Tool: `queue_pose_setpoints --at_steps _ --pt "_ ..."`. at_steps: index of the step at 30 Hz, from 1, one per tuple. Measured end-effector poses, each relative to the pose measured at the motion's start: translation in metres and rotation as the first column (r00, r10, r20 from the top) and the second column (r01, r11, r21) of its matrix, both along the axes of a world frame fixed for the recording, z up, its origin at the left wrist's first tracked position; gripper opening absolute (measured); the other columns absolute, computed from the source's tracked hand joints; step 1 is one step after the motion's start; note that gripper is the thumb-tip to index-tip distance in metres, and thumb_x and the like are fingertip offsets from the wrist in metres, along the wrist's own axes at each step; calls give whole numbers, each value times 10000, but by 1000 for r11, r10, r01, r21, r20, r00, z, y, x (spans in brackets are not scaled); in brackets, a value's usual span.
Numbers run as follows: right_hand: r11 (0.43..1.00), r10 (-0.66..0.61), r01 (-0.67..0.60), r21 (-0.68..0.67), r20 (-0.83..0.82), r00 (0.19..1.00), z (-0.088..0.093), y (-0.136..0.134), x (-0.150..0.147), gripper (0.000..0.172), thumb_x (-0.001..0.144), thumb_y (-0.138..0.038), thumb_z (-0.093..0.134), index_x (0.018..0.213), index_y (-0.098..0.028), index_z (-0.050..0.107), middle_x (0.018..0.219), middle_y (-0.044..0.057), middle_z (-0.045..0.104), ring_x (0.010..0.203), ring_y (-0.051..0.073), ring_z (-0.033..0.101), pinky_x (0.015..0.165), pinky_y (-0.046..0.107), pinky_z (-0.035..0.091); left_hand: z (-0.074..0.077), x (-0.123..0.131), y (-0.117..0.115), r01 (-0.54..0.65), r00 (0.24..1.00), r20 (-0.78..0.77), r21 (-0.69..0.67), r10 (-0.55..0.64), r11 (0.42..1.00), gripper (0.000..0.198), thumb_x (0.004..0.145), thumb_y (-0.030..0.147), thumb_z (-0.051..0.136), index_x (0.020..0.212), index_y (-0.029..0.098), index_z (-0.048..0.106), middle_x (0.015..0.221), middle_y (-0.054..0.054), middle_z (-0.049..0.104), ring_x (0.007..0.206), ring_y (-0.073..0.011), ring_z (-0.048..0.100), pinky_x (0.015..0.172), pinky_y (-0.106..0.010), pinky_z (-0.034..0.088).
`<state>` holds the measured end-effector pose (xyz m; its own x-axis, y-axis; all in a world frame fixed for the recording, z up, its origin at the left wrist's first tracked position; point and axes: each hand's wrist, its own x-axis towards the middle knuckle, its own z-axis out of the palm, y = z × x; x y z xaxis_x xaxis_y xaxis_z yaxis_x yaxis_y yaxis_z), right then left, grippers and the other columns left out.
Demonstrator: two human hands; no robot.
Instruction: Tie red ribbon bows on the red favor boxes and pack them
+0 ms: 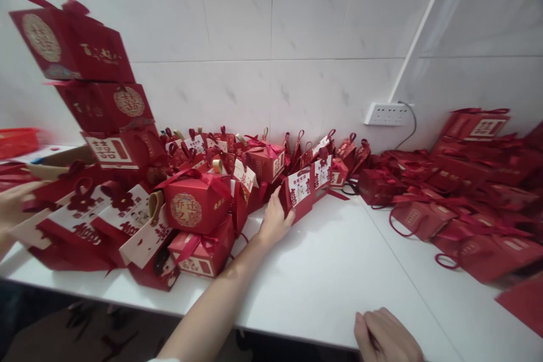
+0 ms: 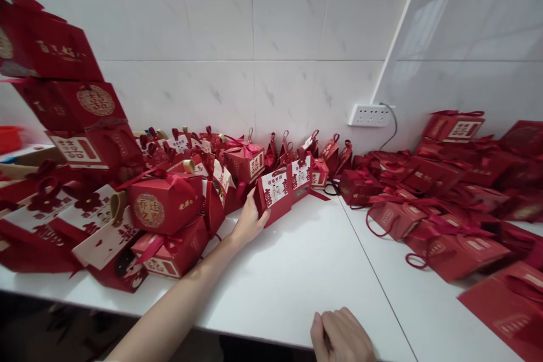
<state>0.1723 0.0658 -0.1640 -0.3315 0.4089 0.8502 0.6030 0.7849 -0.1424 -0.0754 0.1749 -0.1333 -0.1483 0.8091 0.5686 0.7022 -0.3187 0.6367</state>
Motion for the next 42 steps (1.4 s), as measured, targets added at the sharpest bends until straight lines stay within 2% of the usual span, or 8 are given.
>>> queue_pose_setpoints --at_steps 3,7,9,17,24,29,34,42 --pt "999 -21 20 -49 -12 1000 0 -2 -1 398 840 -104 507 497 -199 329 451 -57 305 430 95 305 471 253 285 0 -1 2 7 1000 1 8 -7 1000 667 793 248 482 1361 51 194 1366 -247 394 1306 -308 383 1085 -483 313" --pt "912 -73 6 -410 -147 986 13 10 12 451 920 -244 398 475 -202 335 426 -46 335 386 92 362 397 222 304 1 -4 4 25 1000 -14 24 -24 999 672 794 253 482 1362 47 186 1362 -251 397 1305 -309 383 1082 -489 314" --pt "854 -145 12 -520 -217 965 33 25 27 464 923 -328 377 476 -204 371 419 -43 360 378 98 378 389 225 308 3 -5 5 26 1000 -11 35 -26 999 669 796 258 484 1360 46 193 1350 -253 403 1297 -314 395 1075 -495 321" --pt "865 -282 168 -472 -182 942 119 102 64 386 857 -332 434 499 -185 431 432 -38 420 421 93 413 424 228 295 3 -8 12 22 1000 2 48 -22 999 697 782 299 507 1347 28 203 1328 -269 411 1280 -347 405 1055 -531 330" --pt "843 -22 -22 -537 -75 997 105 157 -3 343 946 -362 445 767 -117 604 673 -32 571 602 91 581 578 229 483 8 -8 9 8 991 137 -33 -4 999 659 715 315 552 1263 80 271 1253 -242 479 1199 -351 483 1003 -552 372" --pt "844 76 -179 -505 -218 973 84 179 -47 238 868 -360 550 963 -146 592 905 52 623 838 168 622 702 315 524 11 -8 3 66 983 176 -55 -56 996 511 692 244 518 1149 138 314 1100 -171 585 1013 -286 614 902 -486 472" --pt "816 153 -349 -461 -409 900 73 175 -65 553 751 -361 647 1237 -201 436 1162 131 563 1088 243 560 821 384 520 14 -6 -3 225 957 204 -63 -208 972 451 694 210 476 1116 190 319 1074 -106 624 968 -215 640 872 -400 509" --pt "798 215 -459 -390 -528 821 86 150 -59 297 861 -326 524 1137 -215 515 1140 96 610 1017 208 605 901 380 489 31 10 -18 495 841 252 -5 -478 869 823 717 448 637 1352 181 187 1300 -179 503 1184 -297 524 1017 -480 401"
